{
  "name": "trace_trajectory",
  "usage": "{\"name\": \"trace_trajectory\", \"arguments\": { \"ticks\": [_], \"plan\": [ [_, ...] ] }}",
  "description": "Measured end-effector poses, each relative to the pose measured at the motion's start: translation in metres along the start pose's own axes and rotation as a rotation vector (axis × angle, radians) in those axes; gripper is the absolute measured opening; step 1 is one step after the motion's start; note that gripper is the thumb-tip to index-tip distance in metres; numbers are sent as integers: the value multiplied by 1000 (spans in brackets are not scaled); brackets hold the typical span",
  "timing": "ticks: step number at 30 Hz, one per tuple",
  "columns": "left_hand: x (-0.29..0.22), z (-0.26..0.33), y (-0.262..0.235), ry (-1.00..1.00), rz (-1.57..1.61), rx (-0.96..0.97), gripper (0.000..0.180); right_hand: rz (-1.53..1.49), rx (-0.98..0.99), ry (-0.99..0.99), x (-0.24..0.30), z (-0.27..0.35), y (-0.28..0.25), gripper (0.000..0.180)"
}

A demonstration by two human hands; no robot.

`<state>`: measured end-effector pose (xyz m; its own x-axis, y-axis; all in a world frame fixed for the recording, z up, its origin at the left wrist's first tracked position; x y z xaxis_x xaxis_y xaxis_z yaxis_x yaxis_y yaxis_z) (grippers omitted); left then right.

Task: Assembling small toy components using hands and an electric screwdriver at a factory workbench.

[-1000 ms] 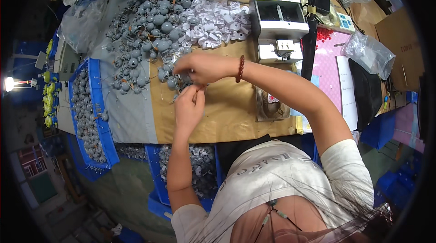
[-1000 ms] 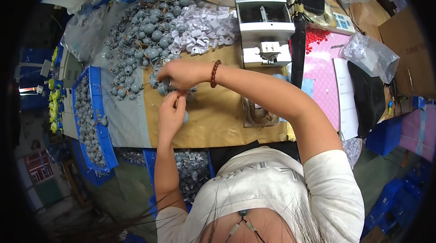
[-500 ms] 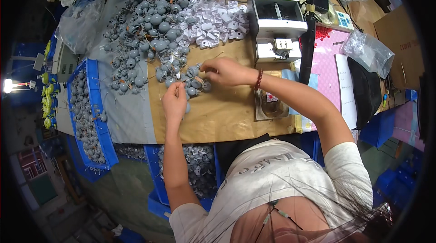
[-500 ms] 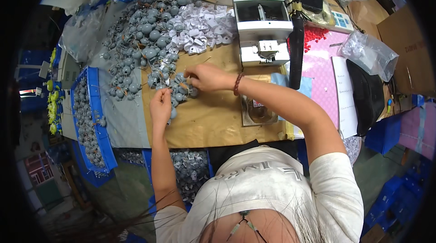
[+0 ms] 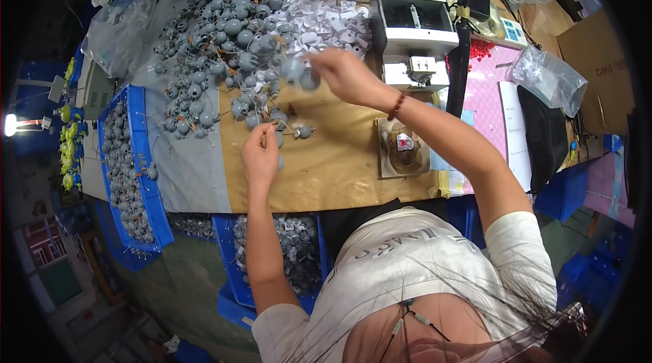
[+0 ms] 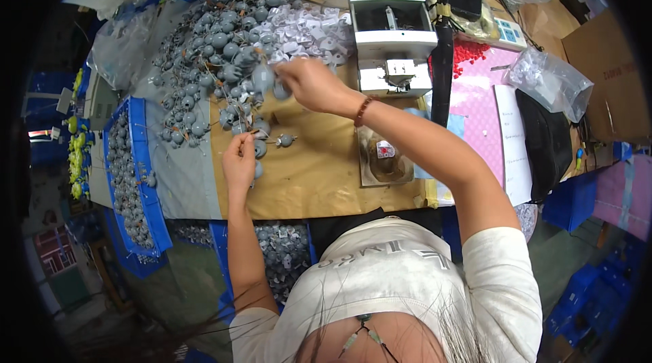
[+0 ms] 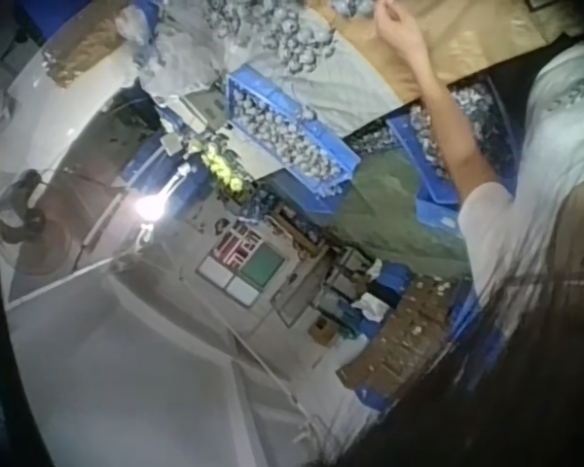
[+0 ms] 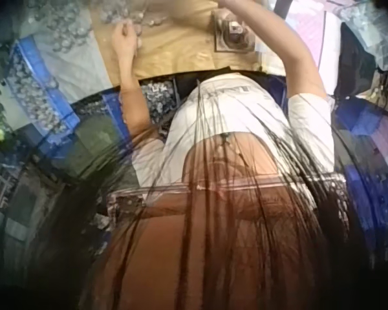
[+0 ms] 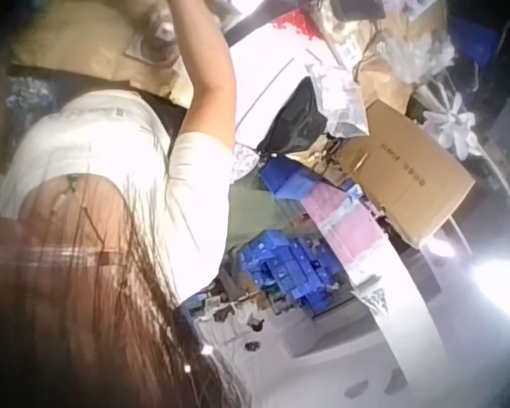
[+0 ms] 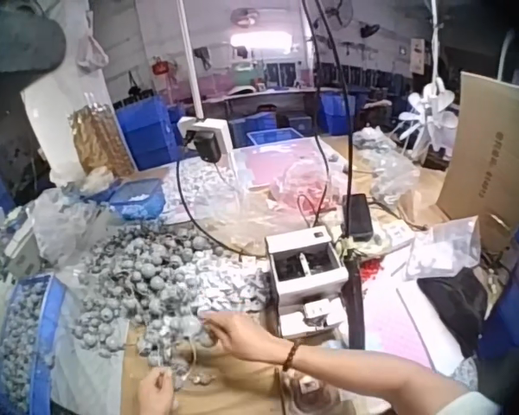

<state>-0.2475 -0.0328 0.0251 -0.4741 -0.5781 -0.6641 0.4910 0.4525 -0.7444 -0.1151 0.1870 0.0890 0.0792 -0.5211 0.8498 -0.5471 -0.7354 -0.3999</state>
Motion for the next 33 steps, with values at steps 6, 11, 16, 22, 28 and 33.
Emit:
{"name": "trace_trajectory", "arguments": {
  "ticks": [6, 11, 16, 22, 28, 33],
  "plan": [
    [-44, -4, 20, 346, -330, -9, 14, 281, 240, 230, 0, -26, 6, 25],
    [-52, -3, 12, 349, -465, -124, 19, 16, 51, 28, 24, -19, -24, 30],
    [-139, 42, -15, 525, -275, -434, 63, -92, 388, -14, 62, 40, -17, 32],
    [-152, 81, 73, 283, 290, 385, 62, -285, 244, 128, 83, 101, -72, 18],
    [-136, 120, 127, 312, 238, 461, 32, 220, 150, 88, 21, 198, -77, 20],
    [-134, 132, 139, 459, 48, 379, 32, 425, 132, -19, 3, 218, -52, 33]
  ]
}}
Point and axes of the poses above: each hand's wrist, its own z-axis away from the middle knuckle, its own y-axis out of the palm, x = y × z, the point moved 7 cm from there along -z, towards the middle knuckle, and after that the axes turned 12 degrees about -z, right-handed, at the moved point
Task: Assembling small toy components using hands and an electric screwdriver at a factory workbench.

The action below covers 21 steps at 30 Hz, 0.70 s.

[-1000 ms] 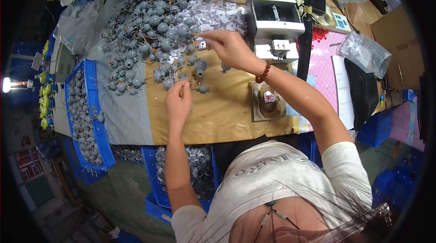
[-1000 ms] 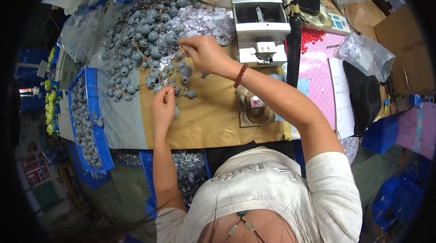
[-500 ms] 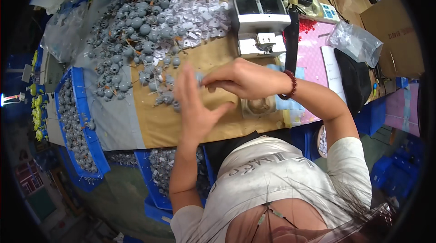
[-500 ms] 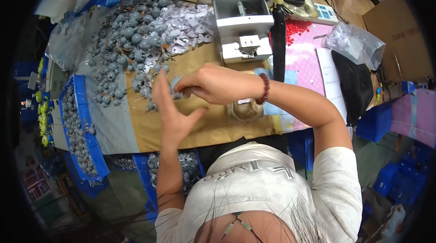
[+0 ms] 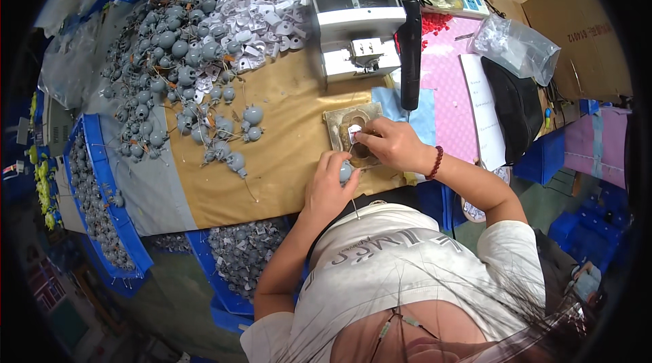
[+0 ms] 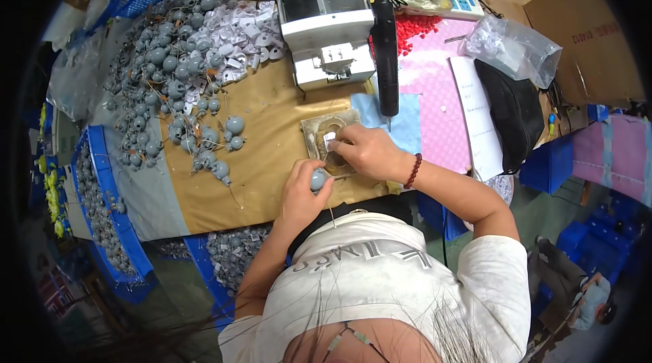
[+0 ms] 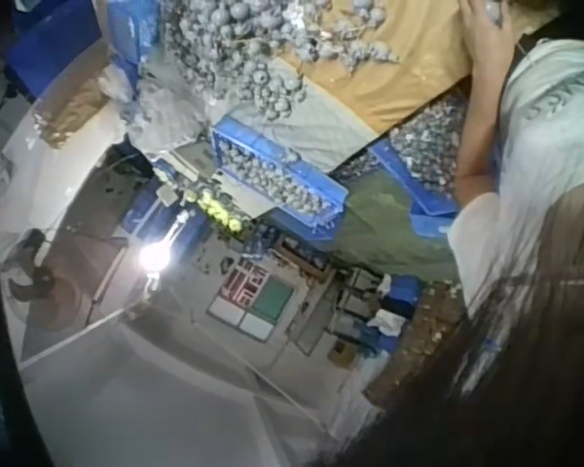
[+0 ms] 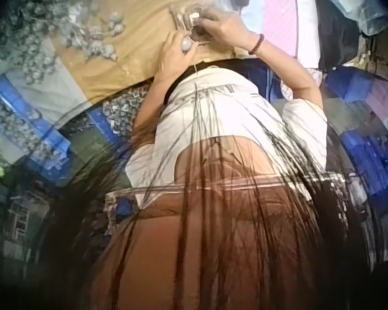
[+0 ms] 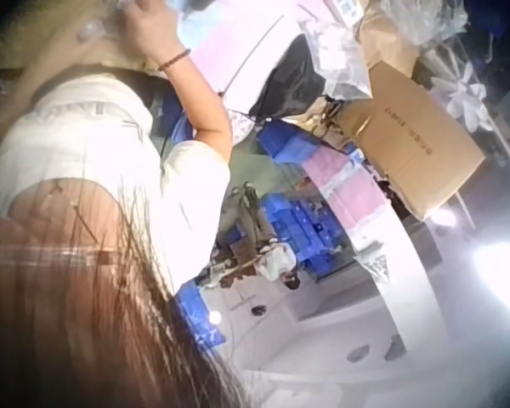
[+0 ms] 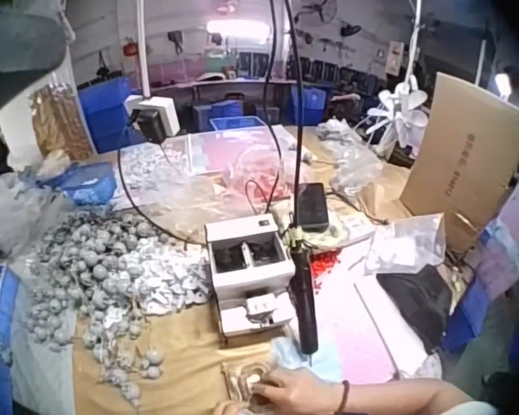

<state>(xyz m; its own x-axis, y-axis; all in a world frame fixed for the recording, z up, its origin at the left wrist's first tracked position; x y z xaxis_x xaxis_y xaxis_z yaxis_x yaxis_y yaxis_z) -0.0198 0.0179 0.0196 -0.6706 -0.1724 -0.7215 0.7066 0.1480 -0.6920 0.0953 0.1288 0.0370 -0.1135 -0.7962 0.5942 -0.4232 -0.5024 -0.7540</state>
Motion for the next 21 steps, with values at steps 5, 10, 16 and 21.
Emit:
{"name": "trace_trajectory", "arguments": {
  "ticks": [5, 10, 16, 21],
  "plan": [
    [-1, -3, 3, 22, -81, 52, 33, 95, 107, -37, 2, -7, 10, 34],
    [2, -4, 2, 50, -132, 67, 31, 134, 184, -42, 10, -9, 13, 32],
    [8, -11, -8, 104, -305, 47, 35, 126, 243, -20, 7, 4, 25, 25],
    [-15, -15, 4, 221, -549, -115, 52, 94, 192, -51, 12, 5, 17, 25]
  ]
}}
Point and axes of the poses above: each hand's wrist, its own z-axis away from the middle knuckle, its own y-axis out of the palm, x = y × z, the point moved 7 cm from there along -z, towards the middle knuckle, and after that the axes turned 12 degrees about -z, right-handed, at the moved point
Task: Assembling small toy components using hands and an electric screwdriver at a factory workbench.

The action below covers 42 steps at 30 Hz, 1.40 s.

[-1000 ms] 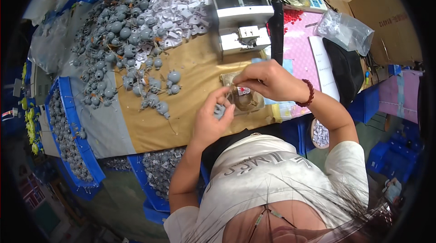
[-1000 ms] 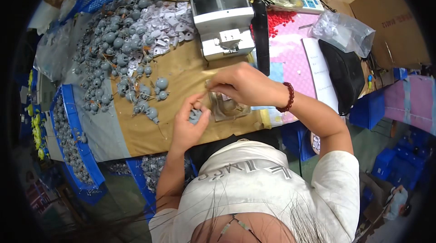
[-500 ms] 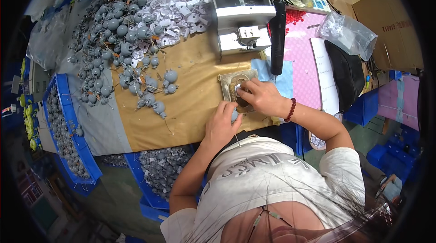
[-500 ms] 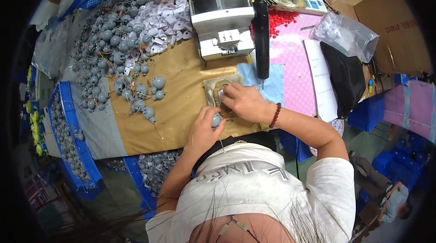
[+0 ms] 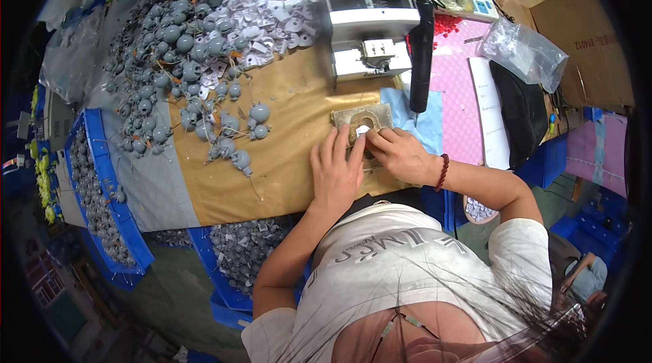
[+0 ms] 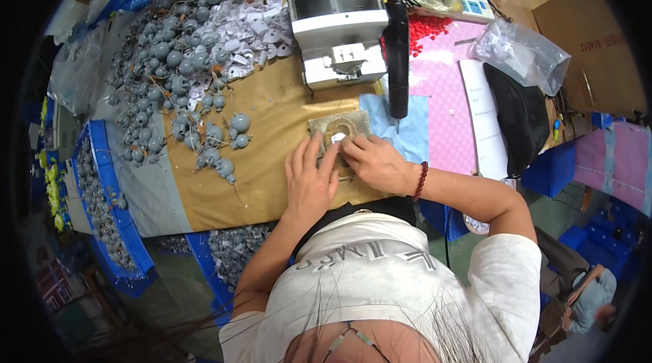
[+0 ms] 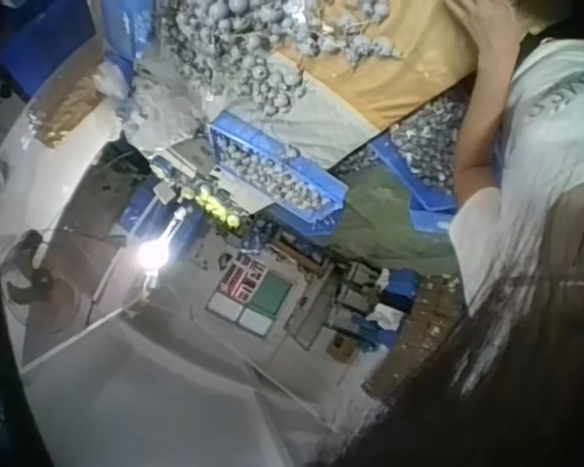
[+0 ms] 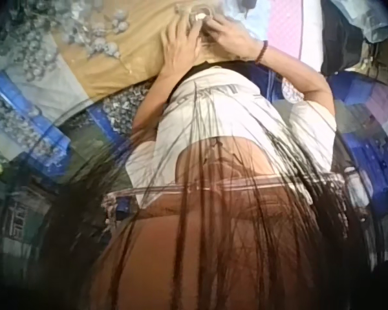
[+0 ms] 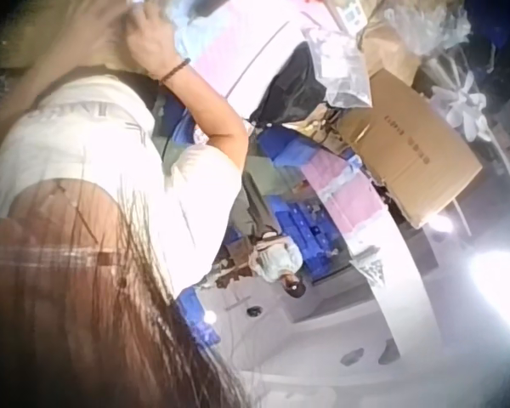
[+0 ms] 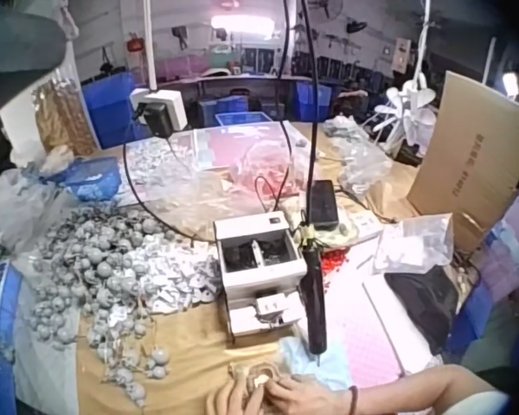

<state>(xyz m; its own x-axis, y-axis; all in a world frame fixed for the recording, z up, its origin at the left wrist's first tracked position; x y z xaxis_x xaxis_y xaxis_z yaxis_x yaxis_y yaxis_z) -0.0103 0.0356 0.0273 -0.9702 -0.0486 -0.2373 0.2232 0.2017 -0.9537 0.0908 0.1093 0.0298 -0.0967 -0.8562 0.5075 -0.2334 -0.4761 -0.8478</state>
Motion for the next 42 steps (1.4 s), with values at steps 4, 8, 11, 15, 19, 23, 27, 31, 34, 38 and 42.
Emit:
{"name": "trace_trajectory", "arguments": {
  "ticks": [4, 8, 11, 15, 19, 23, 27, 31, 34, 38, 42],
  "plan": [
    [-7, 3, 23, 38, -60, 11, 59, -404, -220, 165, -27, 8, -35, 34],
    [-6, 2, 25, 52, -79, -19, 54, -760, -439, 579, -74, 52, -67, 30],
    [-4, -1, 26, 66, -96, -31, 49, -472, -222, 405, -54, 52, -65, 39],
    [-4, -3, 27, 71, -89, -45, 47, -200, -105, 346, -45, 55, -28, 44],
    [-2, -4, 24, 67, -66, -32, 46, -216, -414, 428, -50, 62, -28, 44],
    [-1, -3, 24, 66, -61, -25, 45, -505, -628, 432, -56, 50, -27, 38],
    [-1, -4, 23, 76, -55, -12, 45, -1015, -699, 478, -71, 36, -23, 28],
    [-1, -4, 23, 75, -55, -22, 45, -370, -471, 189, -57, 20, -51, 26],
    [-1, -3, 22, 77, -49, -22, 45, -296, -489, 187, -54, 21, -48, 27],
    [-2, -4, 25, 103, -64, -1, 45, -1143, -540, 384, -79, 18, -22, 34],
    [0, -4, 24, 114, -40, -4, 43, -2006, -229, 599, -63, 1, -4, 36]
  ]
}}
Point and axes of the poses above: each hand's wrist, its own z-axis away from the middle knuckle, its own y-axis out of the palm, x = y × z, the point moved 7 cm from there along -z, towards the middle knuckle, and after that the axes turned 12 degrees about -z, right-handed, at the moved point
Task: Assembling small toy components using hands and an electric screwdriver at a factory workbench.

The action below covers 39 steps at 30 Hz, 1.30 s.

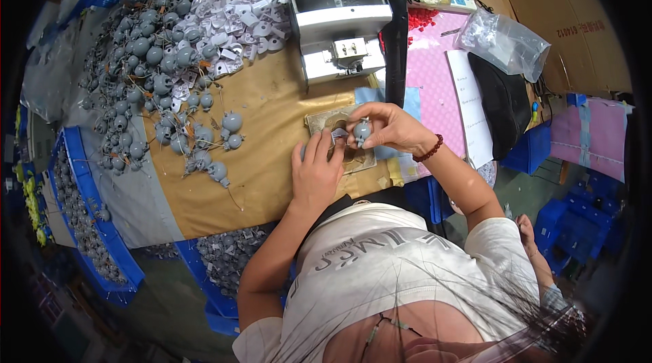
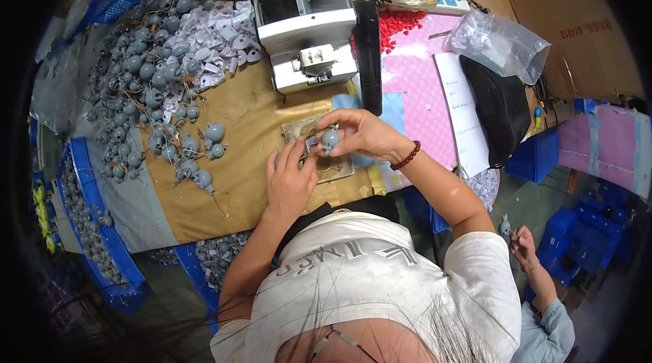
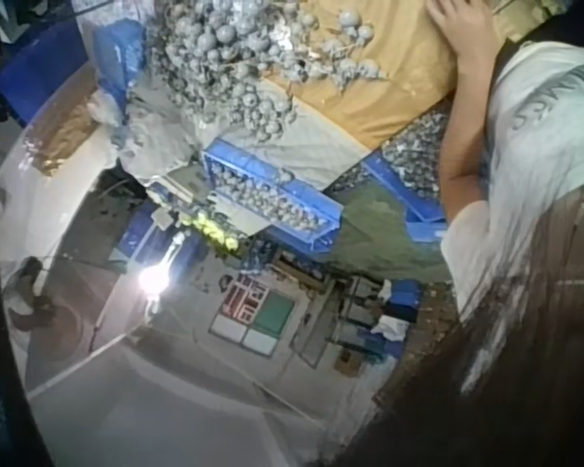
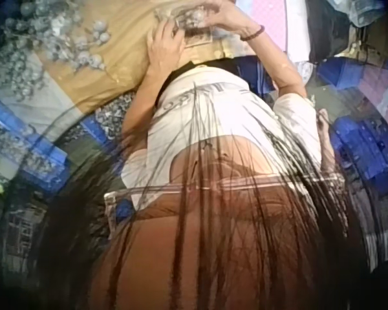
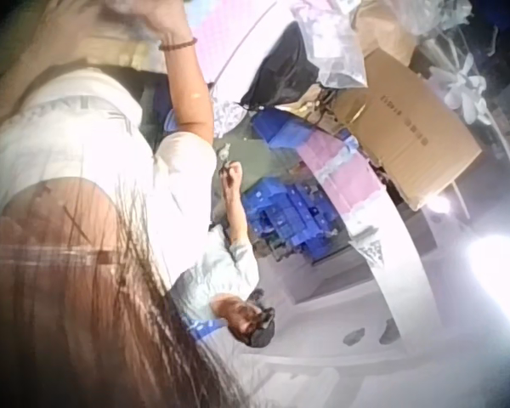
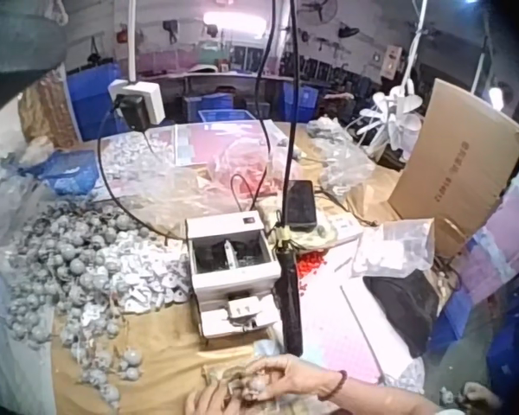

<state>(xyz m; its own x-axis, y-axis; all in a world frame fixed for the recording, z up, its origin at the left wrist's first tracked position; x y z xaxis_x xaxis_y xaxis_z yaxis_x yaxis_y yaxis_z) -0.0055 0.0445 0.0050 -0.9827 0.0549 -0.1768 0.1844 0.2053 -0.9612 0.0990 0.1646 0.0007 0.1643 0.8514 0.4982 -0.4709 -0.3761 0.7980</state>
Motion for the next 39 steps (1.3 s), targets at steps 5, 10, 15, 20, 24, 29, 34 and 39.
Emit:
{"name": "trace_trajectory", "arguments": {
  "ticks": [5, 10, 15, 20, 24, 29, 34, 39],
  "plan": [
    [4, -3, -5, 13, 69, -44, 36, 845, -49, -61, 11, -6, 5, 40],
    [6, -2, -1, 28, 83, -53, 36, 1344, 51, -281, 15, -13, 26, 47],
    [3, -10, -6, 34, 97, -66, 31, 1590, -41, -180, 12, -16, 25, 50],
    [6, -20, -7, -10, 126, -72, 30, 1613, -115, -153, 11, -24, 20, 50],
    [6, -36, -8, -118, 139, -2, 40, 1566, -179, -217, 10, -13, 17, 56],
    [3, -39, 0, -84, 49, 69, 42, 1424, -214, -845, 46, 13, 31, 55],
    [1, -38, -1, -98, 71, 12, 42, 1528, -925, -1168, 106, 18, 2, 56],
    [3, -38, -2, -105, 96, -11, 43, 893, -671, -817, 112, -9, -49, 69]
  ]
}}
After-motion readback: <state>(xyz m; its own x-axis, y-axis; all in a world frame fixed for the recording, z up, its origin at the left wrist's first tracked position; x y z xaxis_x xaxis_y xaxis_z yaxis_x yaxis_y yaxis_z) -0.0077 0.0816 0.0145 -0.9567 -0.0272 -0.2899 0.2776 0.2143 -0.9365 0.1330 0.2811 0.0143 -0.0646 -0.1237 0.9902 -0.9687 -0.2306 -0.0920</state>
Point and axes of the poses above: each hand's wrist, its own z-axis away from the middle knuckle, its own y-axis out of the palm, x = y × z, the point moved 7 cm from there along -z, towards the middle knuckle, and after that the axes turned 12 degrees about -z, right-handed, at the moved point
